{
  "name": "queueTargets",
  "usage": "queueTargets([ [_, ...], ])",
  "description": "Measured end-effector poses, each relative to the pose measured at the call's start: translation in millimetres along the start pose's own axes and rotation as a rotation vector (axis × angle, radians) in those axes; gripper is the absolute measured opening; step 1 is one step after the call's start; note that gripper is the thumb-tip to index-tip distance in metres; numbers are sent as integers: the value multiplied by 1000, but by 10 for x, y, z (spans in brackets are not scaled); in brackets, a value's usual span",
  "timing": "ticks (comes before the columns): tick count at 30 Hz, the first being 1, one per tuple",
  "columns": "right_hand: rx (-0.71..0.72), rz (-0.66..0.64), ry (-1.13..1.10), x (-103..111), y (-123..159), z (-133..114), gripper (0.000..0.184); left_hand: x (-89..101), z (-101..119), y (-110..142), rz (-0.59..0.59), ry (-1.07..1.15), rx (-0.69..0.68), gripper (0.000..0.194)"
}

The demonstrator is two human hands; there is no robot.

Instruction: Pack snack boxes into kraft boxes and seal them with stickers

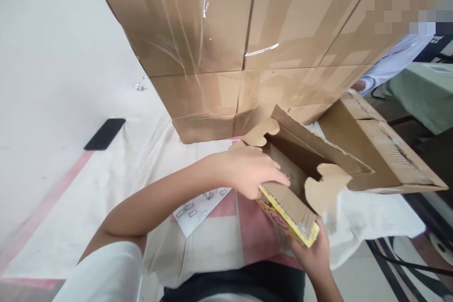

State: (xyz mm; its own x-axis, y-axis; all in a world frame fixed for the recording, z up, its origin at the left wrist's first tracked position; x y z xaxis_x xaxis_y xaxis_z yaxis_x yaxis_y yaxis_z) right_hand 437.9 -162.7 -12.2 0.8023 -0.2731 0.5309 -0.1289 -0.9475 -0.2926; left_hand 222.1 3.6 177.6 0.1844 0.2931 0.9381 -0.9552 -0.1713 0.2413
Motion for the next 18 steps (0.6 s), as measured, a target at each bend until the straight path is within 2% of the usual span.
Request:
queueTargets([
  [3, 13, -49, -77, -132, -16, 51, 40, -51, -21, 188, -21, 41, 106, 39],
  [6, -4, -64, -144, -192, -49, 115, 47, -86, -37, 274, -37, 12, 176, 48],
  [8, 17, -41, -123, -183, -78, 115, 47, -104, -66, 239, -25, -22, 169, 51],
  [10, 50, -17, -75, -142, -115, 69, 43, -108, -113, 188, 36, -28, 121, 49],
  [12, 77, -8, -25, -74, -146, -1, 39, -107, -178, 206, 180, 11, 43, 47],
  [14, 99, -13, 32, 21, -144, -63, 39, -155, -278, 350, 404, 78, -3, 48],
  [15, 127, -16, 59, 81, -123, -86, 40, -219, -345, 464, 530, 116, 17, 49],
  [17, 200, -36, 105, 227, -39, -115, 43, -455, -500, 725, 746, 195, 167, 49],
  [18, 227, -68, 119, 308, 19, -122, 43, -628, -576, 843, 788, 232, 292, 48],
])
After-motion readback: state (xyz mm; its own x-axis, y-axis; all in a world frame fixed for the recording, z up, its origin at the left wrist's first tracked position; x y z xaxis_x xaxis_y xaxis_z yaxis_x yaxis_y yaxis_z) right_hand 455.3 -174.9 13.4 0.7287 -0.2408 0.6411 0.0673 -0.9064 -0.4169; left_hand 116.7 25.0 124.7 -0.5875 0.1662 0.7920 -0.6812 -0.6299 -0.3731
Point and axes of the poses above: each hand's wrist, its own y-axis away from the middle knuckle, its own x-axis out of the back of the hand, z = x × y, the point moved 2 cm from there along -y, towards the middle knuckle, and after that the axes turned 10 degrees about -z, right-handed, at the moved point
